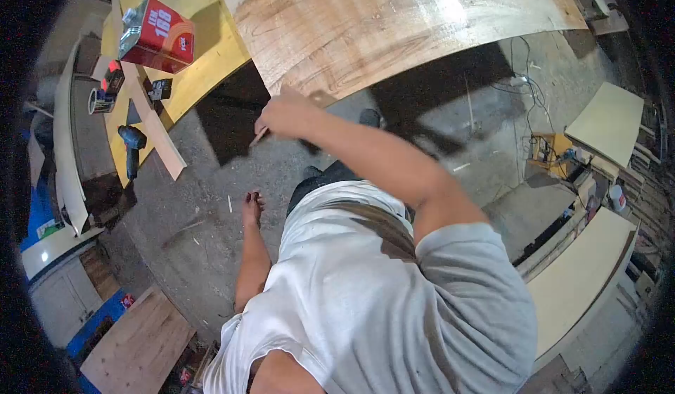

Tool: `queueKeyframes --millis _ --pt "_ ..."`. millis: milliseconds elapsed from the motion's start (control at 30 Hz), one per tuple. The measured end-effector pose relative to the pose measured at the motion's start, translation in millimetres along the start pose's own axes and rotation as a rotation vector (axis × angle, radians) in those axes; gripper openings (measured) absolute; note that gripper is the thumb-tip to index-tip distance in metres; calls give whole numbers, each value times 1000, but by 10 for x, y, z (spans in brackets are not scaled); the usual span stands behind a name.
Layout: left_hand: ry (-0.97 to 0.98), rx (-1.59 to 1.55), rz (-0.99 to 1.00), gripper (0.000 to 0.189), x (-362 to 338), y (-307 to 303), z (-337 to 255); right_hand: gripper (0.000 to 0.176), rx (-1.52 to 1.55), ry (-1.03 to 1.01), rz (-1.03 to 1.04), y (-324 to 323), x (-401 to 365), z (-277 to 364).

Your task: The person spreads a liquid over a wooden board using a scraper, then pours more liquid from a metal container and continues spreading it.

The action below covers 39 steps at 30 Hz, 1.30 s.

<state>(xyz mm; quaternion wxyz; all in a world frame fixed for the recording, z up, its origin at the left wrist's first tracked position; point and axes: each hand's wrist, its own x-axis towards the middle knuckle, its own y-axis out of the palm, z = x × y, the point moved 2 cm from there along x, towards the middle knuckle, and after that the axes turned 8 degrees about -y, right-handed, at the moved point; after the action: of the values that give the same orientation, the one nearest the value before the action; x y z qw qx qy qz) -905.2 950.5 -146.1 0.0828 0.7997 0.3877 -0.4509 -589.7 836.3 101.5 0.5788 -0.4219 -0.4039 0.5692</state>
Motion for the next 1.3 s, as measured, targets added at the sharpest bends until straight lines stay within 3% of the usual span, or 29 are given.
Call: queueKeyframes --millis 100,167,233,300,367,433,567,633,667,700,767,900,967,1033,1167,1233,1300 --pt "130 89 -48 12 -208 57 -203 27 -98 -132 151 4 -179 -466" --pt "104 23 -61 12 -108 91 -85 14 -224 -135 249 -233 -444 -705" --pt "62 -37 -70 11 -79 187 132 14 -189 -93 305 -365 -798 -1085" --pt "64 73 -136 12 -57 421 207 16 -157 -76 306 -613 -1231 -1414" --pt "48 55 -96 13 -172 668 391 22 -105 81 371 -645 -1632 -1835" --pt "69 27 -51 15 -203 982 302 22 -105 49 255 -753 -2057 -2140" --pt "-43 -5 -5 14 -644 1404 108 27 -383 298 511 -1113 -2481 -2369" --pt "-109 -36 -23 15 -695 1319 160 39 -99 641 331 -1287 -2512 -2424" --pt "-82 -21 -41 15 -670 1255 235 51 -95 657 152 -1372 -2448 -2251" --pt "-58 -7 -59 15 -661 1175 339 51 -97 640 154 -1225 -2320 -2151" --pt "-67 -34 -88 15 -625 970 506 35 -124 862 97 -781 -2119 -2013" --pt "-27 -95 -118 15 -656 526 647 23 -120 692 115 -267 -889 -1144" --pt "-42 -134 -169 16 -780 340 623 18 -99 599 -13 -194 -448 -768" --pt "-53 -165 -207 16 -829 195 731 18 -86 400 68 2 -155 -458" --pt "-83 -217 -194 20 -704 -37 1104 26 38 209 266 227 -28 448" --pt "-85 -194 -181 21 -753 -52 1220 32 237 20 590 513 5 622" --pt "-123 -281 -217 21 -786 -54 1214 33 333 -7 532 517 73 376"
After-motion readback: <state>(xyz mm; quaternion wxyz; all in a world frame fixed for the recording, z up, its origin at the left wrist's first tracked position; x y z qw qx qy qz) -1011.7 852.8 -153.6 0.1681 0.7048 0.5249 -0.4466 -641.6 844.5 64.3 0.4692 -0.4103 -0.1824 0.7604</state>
